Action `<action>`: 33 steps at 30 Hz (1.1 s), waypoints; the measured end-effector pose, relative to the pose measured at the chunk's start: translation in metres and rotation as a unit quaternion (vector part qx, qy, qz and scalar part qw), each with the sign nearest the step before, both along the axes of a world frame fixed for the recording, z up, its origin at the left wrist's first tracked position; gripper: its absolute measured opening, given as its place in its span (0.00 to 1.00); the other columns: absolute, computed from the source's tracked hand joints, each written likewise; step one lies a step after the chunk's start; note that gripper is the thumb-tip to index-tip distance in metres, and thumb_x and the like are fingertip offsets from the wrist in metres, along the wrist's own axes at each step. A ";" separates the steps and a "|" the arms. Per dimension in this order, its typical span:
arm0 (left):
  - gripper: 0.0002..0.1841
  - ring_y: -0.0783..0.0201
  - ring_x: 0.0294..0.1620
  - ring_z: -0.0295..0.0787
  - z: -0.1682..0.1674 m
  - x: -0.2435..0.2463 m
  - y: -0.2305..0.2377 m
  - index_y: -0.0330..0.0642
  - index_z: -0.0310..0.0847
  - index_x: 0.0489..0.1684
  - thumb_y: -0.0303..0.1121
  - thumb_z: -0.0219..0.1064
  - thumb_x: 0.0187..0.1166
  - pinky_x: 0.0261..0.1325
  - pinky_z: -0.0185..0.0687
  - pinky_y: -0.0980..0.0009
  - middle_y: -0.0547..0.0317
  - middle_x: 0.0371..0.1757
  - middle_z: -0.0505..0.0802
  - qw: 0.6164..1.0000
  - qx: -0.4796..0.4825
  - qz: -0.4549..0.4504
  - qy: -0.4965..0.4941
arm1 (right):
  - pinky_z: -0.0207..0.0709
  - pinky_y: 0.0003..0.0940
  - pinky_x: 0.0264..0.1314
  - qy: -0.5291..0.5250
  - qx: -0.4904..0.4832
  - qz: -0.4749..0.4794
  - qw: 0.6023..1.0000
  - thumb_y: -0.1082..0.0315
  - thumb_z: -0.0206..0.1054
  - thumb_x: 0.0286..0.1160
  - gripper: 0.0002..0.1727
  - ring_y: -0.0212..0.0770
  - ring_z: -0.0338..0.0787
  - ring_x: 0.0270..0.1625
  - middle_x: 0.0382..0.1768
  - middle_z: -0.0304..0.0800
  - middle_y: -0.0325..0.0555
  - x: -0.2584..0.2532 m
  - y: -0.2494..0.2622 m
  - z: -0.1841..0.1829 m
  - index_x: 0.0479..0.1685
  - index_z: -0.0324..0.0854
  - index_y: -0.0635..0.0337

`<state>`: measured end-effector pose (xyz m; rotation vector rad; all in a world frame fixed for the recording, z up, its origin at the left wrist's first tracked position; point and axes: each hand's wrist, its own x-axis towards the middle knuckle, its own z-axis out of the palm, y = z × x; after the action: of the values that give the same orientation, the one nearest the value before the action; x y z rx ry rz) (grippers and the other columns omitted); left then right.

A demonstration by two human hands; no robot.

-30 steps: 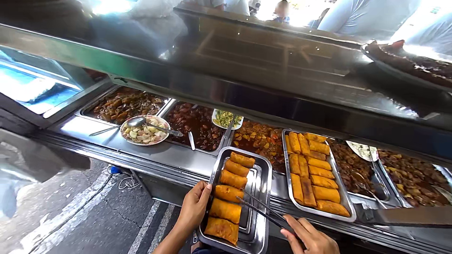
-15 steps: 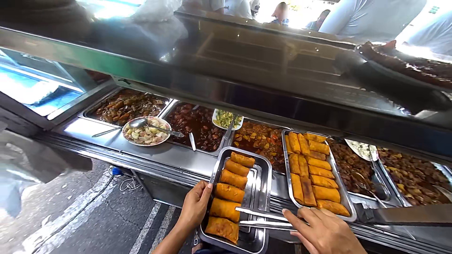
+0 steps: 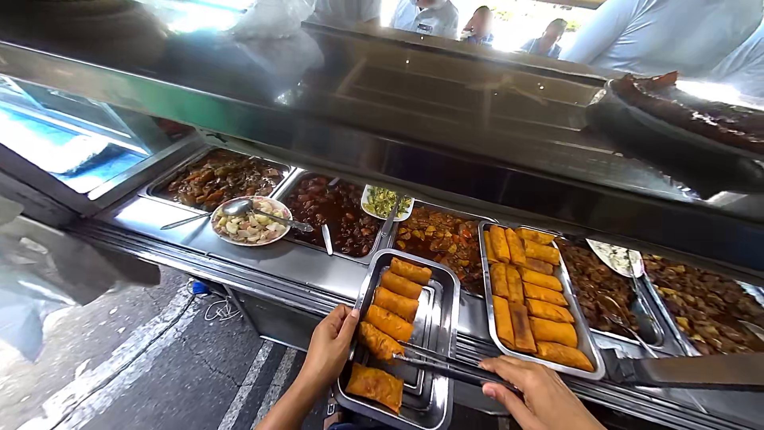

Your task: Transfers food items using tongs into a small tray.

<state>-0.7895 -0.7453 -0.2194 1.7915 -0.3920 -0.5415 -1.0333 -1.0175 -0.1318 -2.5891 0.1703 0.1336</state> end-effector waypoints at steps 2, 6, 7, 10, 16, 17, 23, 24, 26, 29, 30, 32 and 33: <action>0.14 0.70 0.25 0.80 0.000 0.000 0.000 0.47 0.80 0.33 0.42 0.55 0.87 0.33 0.78 0.69 0.67 0.22 0.82 1.000 0.000 0.000 0.002 | 0.87 0.58 0.51 0.016 0.008 -0.006 1.000 0.48 0.62 0.86 0.23 0.52 0.97 0.50 0.48 0.97 0.51 -0.001 0.000 0.009 0.58 0.90 0.58; 0.14 0.71 0.23 0.80 0.000 0.000 0.000 0.47 0.80 0.32 0.42 0.55 0.86 0.31 0.77 0.70 0.67 0.21 0.82 1.000 -0.006 0.002 0.001 | 0.82 0.52 0.36 -0.011 0.004 0.002 1.000 0.51 0.66 0.84 0.20 0.49 0.90 0.34 0.38 0.92 0.51 -0.006 0.000 0.035 0.60 0.89 0.56; 0.14 0.71 0.23 0.80 0.000 0.000 0.000 0.47 0.80 0.32 0.42 0.55 0.86 0.31 0.77 0.70 0.68 0.21 0.82 1.000 -0.005 0.002 0.000 | 0.80 0.51 0.32 -0.016 -0.002 0.013 1.000 0.51 0.67 0.84 0.20 0.49 0.88 0.31 0.35 0.90 0.51 -0.007 0.002 0.042 0.59 0.90 0.55; 0.15 0.71 0.23 0.80 -0.002 0.000 0.000 0.47 0.80 0.32 0.42 0.55 0.86 0.31 0.77 0.70 0.67 0.21 0.82 1.000 -0.001 0.001 -0.002 | 0.79 0.51 0.28 -0.008 -0.054 0.062 0.997 0.49 0.66 0.83 0.20 0.51 0.89 0.29 0.33 0.89 0.51 -0.008 0.008 0.057 0.59 0.90 0.53; 0.14 0.70 0.23 0.80 -0.002 0.001 0.000 0.47 0.80 0.33 0.42 0.55 0.86 0.30 0.78 0.70 0.66 0.21 0.83 1.000 -0.002 -0.001 0.003 | 0.80 0.47 0.31 -0.069 -0.225 0.114 0.965 0.55 0.61 0.87 0.17 0.53 0.90 0.31 0.35 0.90 0.51 -0.004 0.025 0.046 0.64 0.89 0.49; 0.14 0.70 0.23 0.81 -0.002 0.001 0.000 0.47 0.80 0.33 0.42 0.55 0.86 0.30 0.78 0.69 0.66 0.21 0.83 1.000 -0.004 -0.003 0.004 | 0.79 0.45 0.30 -0.104 -0.243 0.115 0.957 0.55 0.62 0.87 0.17 0.51 0.88 0.30 0.34 0.90 0.49 -0.004 0.028 0.039 0.64 0.89 0.48; 0.14 0.70 0.24 0.81 0.001 0.001 -0.001 0.47 0.81 0.33 0.42 0.55 0.87 0.31 0.78 0.70 0.66 0.21 0.83 1.000 -0.010 -0.002 0.008 | 0.79 0.42 0.25 -0.164 -0.210 0.066 0.962 0.51 0.60 0.88 0.19 0.47 0.87 0.25 0.30 0.89 0.48 -0.018 0.038 -0.005 0.60 0.91 0.51; 0.14 0.70 0.23 0.80 0.001 0.000 -0.001 0.47 0.80 0.33 0.42 0.55 0.87 0.31 0.77 0.70 0.66 0.21 0.83 1.000 -0.011 0.000 0.006 | 0.81 0.44 0.25 -0.139 -0.169 0.050 0.975 0.51 0.61 0.87 0.20 0.49 0.89 0.25 0.31 0.90 0.50 -0.022 0.037 -0.008 0.60 0.91 0.52; 0.14 0.71 0.24 0.80 -0.001 0.001 -0.002 0.47 0.80 0.32 0.42 0.55 0.86 0.31 0.77 0.70 0.67 0.21 0.83 1.000 -0.010 0.003 0.000 | 0.79 0.51 0.24 -0.081 -0.076 0.016 0.994 0.52 0.61 0.87 0.20 0.53 0.90 0.27 0.33 0.90 0.54 -0.027 0.037 -0.011 0.59 0.90 0.56; 0.14 0.71 0.24 0.82 -0.001 0.002 -0.003 0.46 0.81 0.32 0.42 0.55 0.85 0.32 0.79 0.69 0.67 0.21 0.84 1.000 -0.009 0.009 -0.003 | 0.81 0.54 0.27 -0.039 -0.026 -0.021 0.999 0.52 0.62 0.87 0.20 0.55 0.91 0.30 0.35 0.91 0.55 -0.030 0.041 -0.008 0.59 0.91 0.57; 0.14 0.71 0.24 0.82 0.000 0.002 -0.004 0.47 0.80 0.32 0.42 0.55 0.84 0.31 0.79 0.69 0.67 0.22 0.84 1.000 -0.004 0.011 -0.007 | 0.81 0.54 0.27 -0.035 -0.026 -0.027 0.999 0.52 0.62 0.86 0.20 0.54 0.91 0.30 0.35 0.91 0.55 -0.030 0.043 -0.007 0.58 0.91 0.56; 0.14 0.71 0.25 0.81 0.003 0.001 -0.002 0.46 0.81 0.33 0.42 0.55 0.85 0.32 0.78 0.69 0.67 0.23 0.83 1.000 0.005 0.008 -0.016 | 0.81 0.54 0.27 -0.032 -0.028 -0.034 0.999 0.51 0.63 0.86 0.20 0.54 0.91 0.29 0.34 0.91 0.54 -0.028 0.047 -0.004 0.56 0.91 0.56; 0.14 0.70 0.26 0.82 0.005 0.001 -0.001 0.44 0.81 0.34 0.41 0.56 0.85 0.33 0.80 0.69 0.66 0.24 0.84 1.000 -0.004 0.001 -0.014 | 0.81 0.54 0.27 -0.030 -0.029 -0.038 0.998 0.51 0.63 0.86 0.20 0.53 0.91 0.29 0.33 0.91 0.53 -0.028 0.048 -0.003 0.56 0.91 0.55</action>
<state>-0.7889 -0.7464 -0.2142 1.7927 -0.4120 -0.5125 -1.0614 -0.9692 -0.1352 -2.6359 0.2532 0.0228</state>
